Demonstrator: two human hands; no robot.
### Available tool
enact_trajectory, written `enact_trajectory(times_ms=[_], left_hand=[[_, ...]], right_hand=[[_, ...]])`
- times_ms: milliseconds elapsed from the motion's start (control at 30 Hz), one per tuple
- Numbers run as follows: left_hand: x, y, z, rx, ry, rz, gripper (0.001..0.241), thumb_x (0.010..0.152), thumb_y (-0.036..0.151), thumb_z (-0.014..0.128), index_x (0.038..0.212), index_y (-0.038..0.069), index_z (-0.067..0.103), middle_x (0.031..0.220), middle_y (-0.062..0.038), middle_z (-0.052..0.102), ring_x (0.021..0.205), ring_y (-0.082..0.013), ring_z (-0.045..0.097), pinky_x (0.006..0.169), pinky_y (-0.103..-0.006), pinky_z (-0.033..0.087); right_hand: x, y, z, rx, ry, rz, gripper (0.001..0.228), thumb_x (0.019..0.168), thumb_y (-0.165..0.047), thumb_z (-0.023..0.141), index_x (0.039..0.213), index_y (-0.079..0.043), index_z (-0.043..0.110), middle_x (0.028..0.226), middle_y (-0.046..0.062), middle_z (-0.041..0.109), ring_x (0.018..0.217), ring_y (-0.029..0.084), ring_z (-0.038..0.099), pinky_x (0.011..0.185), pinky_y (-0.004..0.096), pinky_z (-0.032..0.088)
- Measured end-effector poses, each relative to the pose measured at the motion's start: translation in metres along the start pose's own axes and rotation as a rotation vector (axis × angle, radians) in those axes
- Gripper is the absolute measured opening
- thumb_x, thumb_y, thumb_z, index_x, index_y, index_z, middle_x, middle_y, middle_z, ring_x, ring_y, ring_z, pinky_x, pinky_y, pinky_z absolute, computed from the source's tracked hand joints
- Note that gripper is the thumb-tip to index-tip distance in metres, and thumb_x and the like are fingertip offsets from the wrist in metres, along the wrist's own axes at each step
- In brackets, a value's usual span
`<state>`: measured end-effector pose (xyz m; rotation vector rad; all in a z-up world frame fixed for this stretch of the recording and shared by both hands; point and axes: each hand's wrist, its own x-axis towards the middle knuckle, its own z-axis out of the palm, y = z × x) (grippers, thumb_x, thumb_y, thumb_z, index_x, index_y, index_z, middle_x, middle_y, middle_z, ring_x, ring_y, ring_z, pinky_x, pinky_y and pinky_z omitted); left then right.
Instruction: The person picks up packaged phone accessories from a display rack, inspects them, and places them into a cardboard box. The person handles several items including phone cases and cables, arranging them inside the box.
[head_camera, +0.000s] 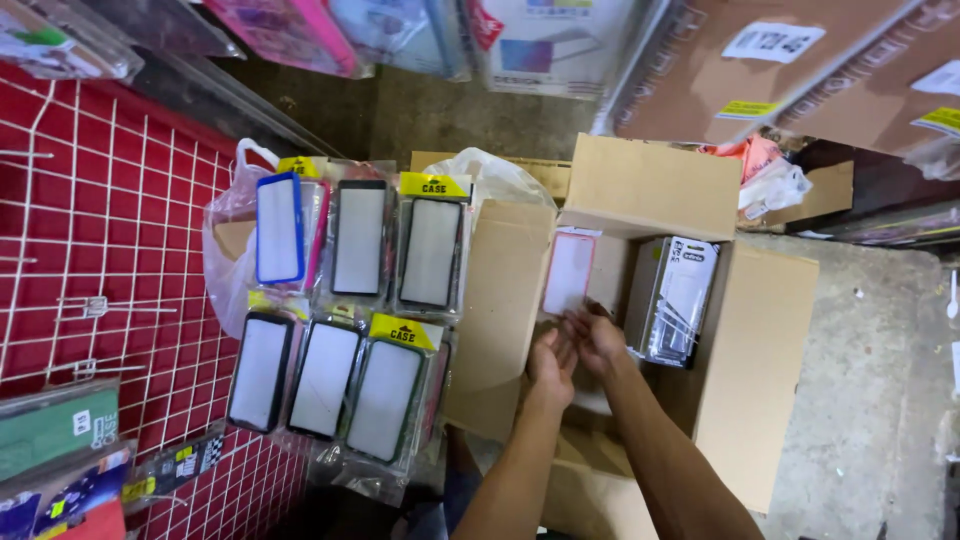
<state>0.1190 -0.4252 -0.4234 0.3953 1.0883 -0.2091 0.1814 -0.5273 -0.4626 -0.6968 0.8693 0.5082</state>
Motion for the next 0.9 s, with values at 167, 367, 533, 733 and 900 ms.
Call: enact_trajectory(times_ms=[167, 367, 533, 733, 900], left_hand=[[-0.007, -0.002, -0.009, 0.214, -0.110, -0.098, 0.049, 0.098, 0.039, 0.054, 0.140, 0.014, 0.060, 0.142, -0.001, 0.063, 0.132, -0.0185, 0.055, 0.109, -0.0376, 0.041], [-0.170, 0.078, 0.027, 0.357, -0.347, -0.204, 0.050, 0.100, 0.037, 0.056, 0.145, 0.015, 0.052, 0.143, -0.004, 0.062, 0.123, -0.0217, 0.060, 0.102, -0.0400, 0.051], [-0.271, 0.168, 0.031, 0.427, -0.517, -0.131, 0.044, 0.101, 0.030, 0.056, 0.141, 0.013, 0.054, 0.130, -0.009, 0.069, 0.103, -0.0192, 0.068, 0.090, -0.0356, 0.056], [-0.319, 0.269, -0.017, 0.502, -0.391, 0.163, 0.036, 0.098, 0.025, 0.061, 0.129, 0.007, 0.059, 0.115, -0.011, 0.072, 0.087, -0.0182, 0.067, 0.077, -0.0335, 0.055], [-0.361, 0.334, -0.044, 0.761, -0.209, 0.476, 0.035, 0.094, 0.028, 0.068, 0.120, 0.006, 0.066, 0.109, -0.007, 0.074, 0.087, -0.0134, 0.067, 0.073, -0.0298, 0.055]], right_hand=[[-0.043, -0.014, 0.039, -0.143, -0.035, -0.089, 0.037, 0.101, -0.016, 0.057, 0.135, -0.009, 0.044, 0.095, 0.005, 0.060, 0.102, 0.028, 0.071, 0.081, 0.041, 0.059], [-0.074, -0.019, 0.062, -0.504, 0.200, -0.115, 0.075, 0.101, -0.023, 0.063, 0.161, -0.010, 0.019, 0.118, 0.019, 0.069, 0.102, 0.033, 0.070, 0.085, 0.041, 0.057], [-0.139, -0.007, 0.068, -0.567, 0.136, -0.304, 0.054, 0.098, -0.024, 0.063, 0.146, -0.003, 0.050, 0.122, 0.009, 0.068, 0.095, 0.026, 0.073, 0.081, 0.036, 0.059], [-0.236, 0.033, 0.105, -0.621, 0.205, -0.434, 0.030, 0.101, -0.027, 0.062, 0.115, -0.001, 0.068, 0.106, 0.010, 0.075, 0.077, 0.017, 0.066, 0.066, 0.030, 0.052], [-0.287, 0.063, 0.138, -0.602, 0.175, -0.556, 0.022, 0.101, -0.019, 0.064, 0.110, 0.000, 0.071, 0.101, 0.009, 0.074, 0.073, 0.013, 0.061, 0.062, 0.028, 0.048]])
